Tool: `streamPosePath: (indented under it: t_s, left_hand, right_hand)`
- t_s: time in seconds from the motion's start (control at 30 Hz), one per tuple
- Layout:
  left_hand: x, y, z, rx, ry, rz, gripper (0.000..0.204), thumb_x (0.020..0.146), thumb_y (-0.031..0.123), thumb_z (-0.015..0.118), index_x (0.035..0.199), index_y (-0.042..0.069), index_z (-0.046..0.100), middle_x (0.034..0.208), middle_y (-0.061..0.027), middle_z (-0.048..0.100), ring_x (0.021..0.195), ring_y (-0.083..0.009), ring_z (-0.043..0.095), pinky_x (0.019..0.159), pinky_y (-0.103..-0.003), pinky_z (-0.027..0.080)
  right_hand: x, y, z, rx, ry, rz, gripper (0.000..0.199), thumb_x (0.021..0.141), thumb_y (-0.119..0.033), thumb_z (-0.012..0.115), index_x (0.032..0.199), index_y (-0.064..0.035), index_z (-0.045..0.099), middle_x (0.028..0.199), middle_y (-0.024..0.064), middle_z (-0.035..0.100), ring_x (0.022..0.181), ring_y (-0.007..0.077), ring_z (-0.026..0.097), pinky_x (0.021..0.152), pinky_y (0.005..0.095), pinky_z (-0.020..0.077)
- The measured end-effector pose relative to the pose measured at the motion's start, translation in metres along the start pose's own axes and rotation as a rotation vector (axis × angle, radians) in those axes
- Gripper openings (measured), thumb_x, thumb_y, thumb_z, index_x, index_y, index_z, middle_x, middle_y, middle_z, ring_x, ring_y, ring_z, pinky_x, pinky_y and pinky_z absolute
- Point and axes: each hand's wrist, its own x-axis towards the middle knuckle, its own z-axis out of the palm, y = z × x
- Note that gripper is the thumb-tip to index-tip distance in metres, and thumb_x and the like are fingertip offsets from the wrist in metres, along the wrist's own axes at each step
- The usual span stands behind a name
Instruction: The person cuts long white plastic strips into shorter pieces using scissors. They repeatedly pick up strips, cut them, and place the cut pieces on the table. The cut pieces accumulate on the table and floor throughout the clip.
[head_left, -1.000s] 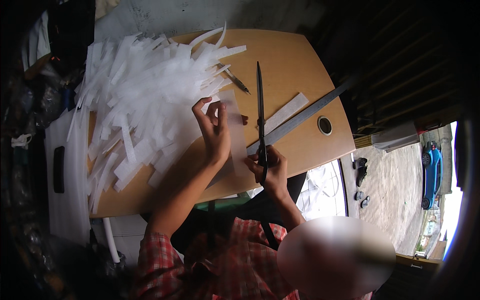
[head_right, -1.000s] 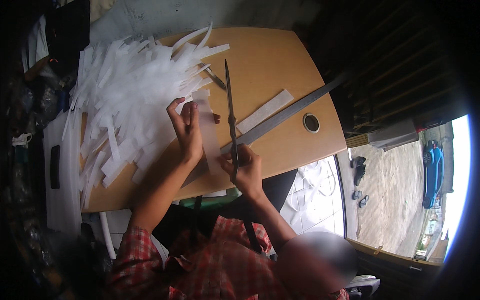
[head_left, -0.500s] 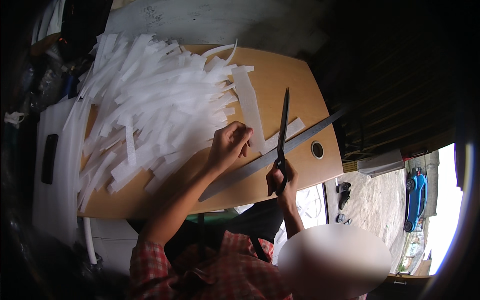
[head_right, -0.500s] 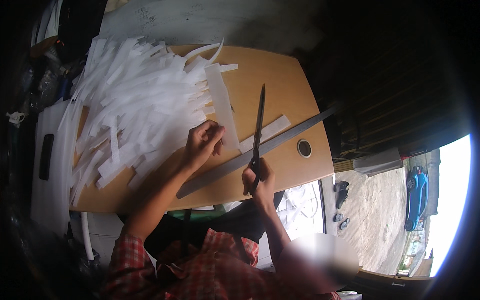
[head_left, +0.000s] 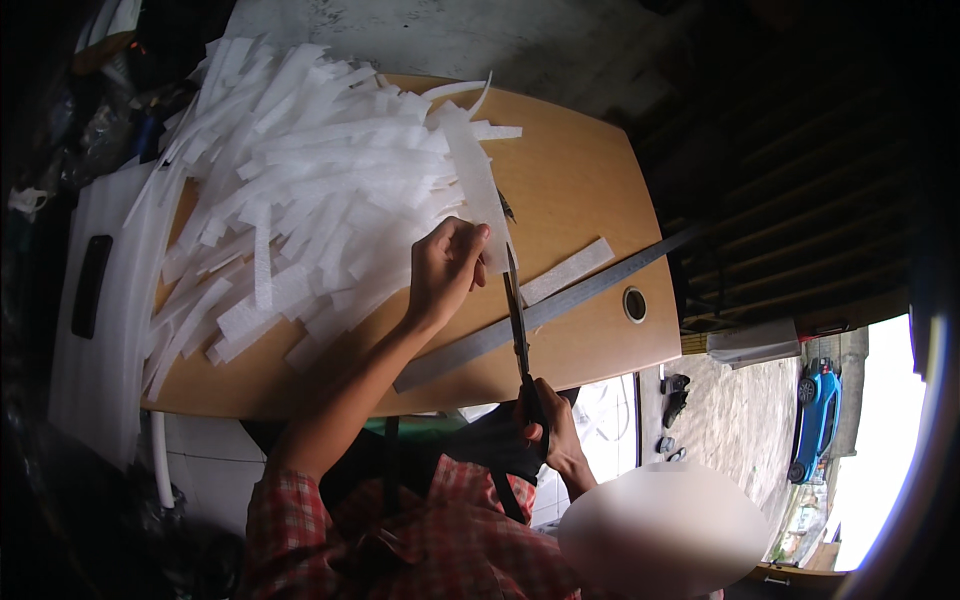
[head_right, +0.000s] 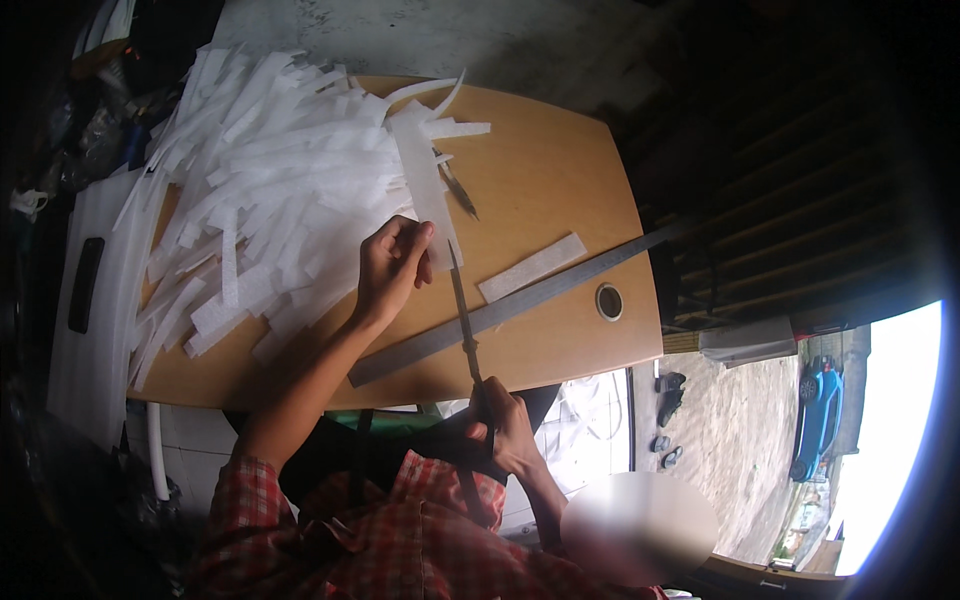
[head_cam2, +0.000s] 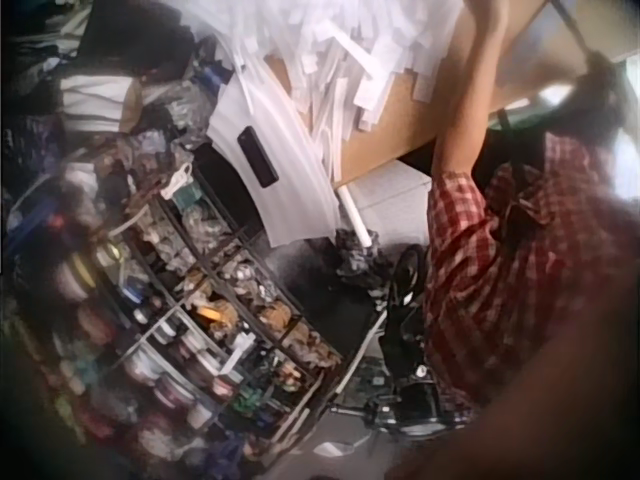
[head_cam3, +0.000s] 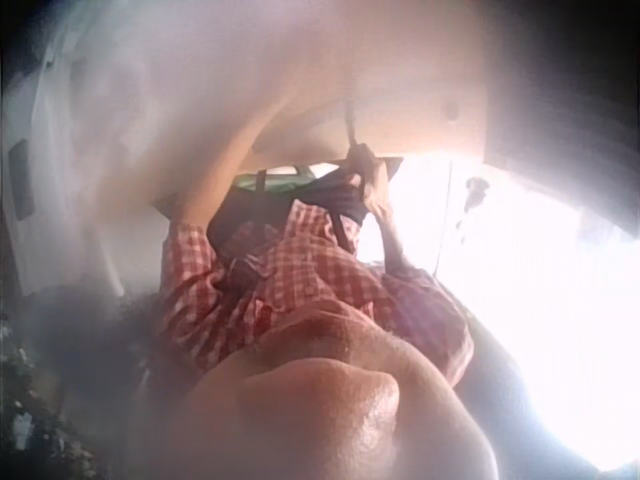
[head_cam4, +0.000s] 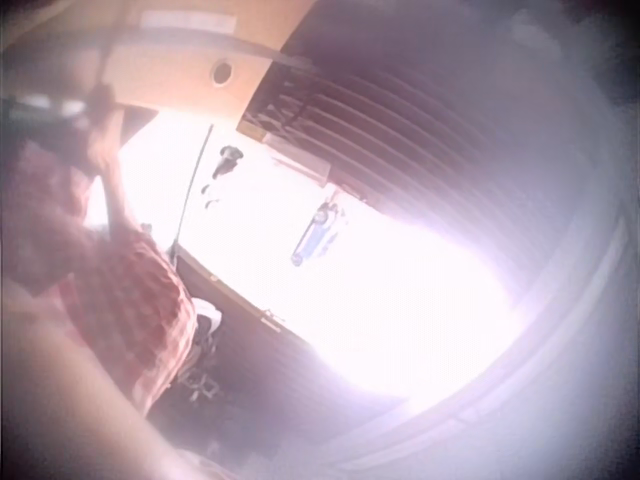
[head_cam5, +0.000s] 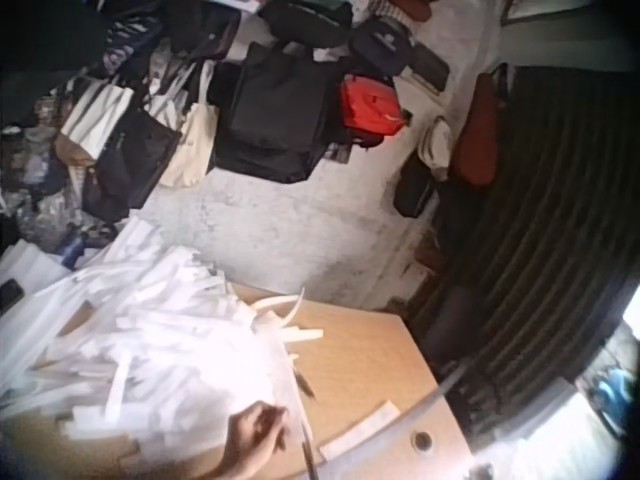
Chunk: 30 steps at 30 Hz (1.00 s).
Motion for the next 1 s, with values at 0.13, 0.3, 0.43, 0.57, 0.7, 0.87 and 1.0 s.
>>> streamPosePath:
  t_s: [0.13,0.3,0.43,0.57,0.7,0.87,1.0]
  left_hand:
    - [-0.006,0.001,0.006,0.042,-0.065,0.001,0.029,0.100,0.025,0.061,0.082,0.003,0.057,0.061,-0.0011,0.058,0.047,-0.0061,0.052,0.043,-0.022,0.038]
    - [-0.004,-0.003,0.003,0.077,-0.081,0.027,0.028,0.101,0.023,0.059,0.083,0.001,0.058,0.062,-0.0010,0.058,0.047,-0.0050,0.050,0.044,-0.022,0.038]
    - [-0.001,-0.004,0.000,0.120,-0.136,0.014,0.027,0.101,0.022,0.059,0.085,0.001,0.059,0.063,-0.0012,0.057,0.049,-0.0042,0.048,0.044,-0.021,0.038]
    - [-0.003,-0.003,0.002,0.133,-0.233,-0.045,0.026,0.101,0.021,0.059,0.086,0.000,0.060,0.064,-0.0018,0.059,0.050,-0.0039,0.049,0.044,-0.021,0.038]
    - [0.000,-0.003,-0.004,0.184,-0.310,-0.083,0.027,0.100,0.023,0.059,0.088,0.000,0.062,0.067,-0.0024,0.061,0.049,-0.0040,0.049,0.043,-0.021,0.037]
    - [0.007,0.002,-0.008,0.260,-0.293,-0.107,0.031,0.100,0.027,0.058,0.084,0.001,0.063,0.066,-0.0039,0.063,0.049,-0.0053,0.049,0.045,-0.024,0.036]
    - [0.006,-0.007,-0.009,0.292,-0.387,-0.001,0.029,0.101,0.026,0.058,0.082,0.003,0.060,0.064,-0.0015,0.059,0.051,-0.0040,0.046,0.046,-0.023,0.035]
  right_hand:
    - [0.003,0.004,0.000,-0.001,0.018,-0.007,0.094,0.059,-0.093,0.057,0.083,-0.0020,0.049,0.062,0.0015,0.049,0.050,0.0095,0.053,0.046,0.0240,0.0404]
    - [0.004,0.001,0.004,0.013,0.063,-0.006,0.088,0.061,-0.088,0.062,0.079,-0.0028,0.050,0.061,0.0007,0.050,0.048,0.0081,0.051,0.045,0.0228,0.0372]
    - [0.002,0.001,0.009,0.062,0.122,0.005,0.085,0.062,-0.085,0.066,0.079,-0.0026,0.052,0.060,-0.0005,0.050,0.046,0.0071,0.049,0.043,0.0219,0.0353]
    - [0.001,0.014,0.003,0.170,0.113,-0.036,0.081,0.064,-0.079,0.071,0.079,-0.0024,0.053,0.059,-0.0020,0.049,0.045,0.0063,0.048,0.043,0.0216,0.0342]
    - [0.001,0.006,0.001,0.136,0.115,0.035,0.079,0.065,-0.078,0.072,0.079,-0.0023,0.053,0.059,-0.0027,0.049,0.047,0.0055,0.048,0.043,0.0214,0.0338]
    - [-0.009,0.015,0.004,0.075,0.130,0.016,0.082,0.064,-0.081,0.069,0.079,-0.0019,0.053,0.059,-0.0029,0.048,0.048,0.0050,0.048,0.044,0.0213,0.0333]
    - [-0.012,0.015,0.005,0.165,0.116,0.019,0.083,0.063,-0.082,0.069,0.078,-0.0020,0.053,0.060,-0.0033,0.047,0.048,0.0049,0.047,0.043,0.0220,0.0326]
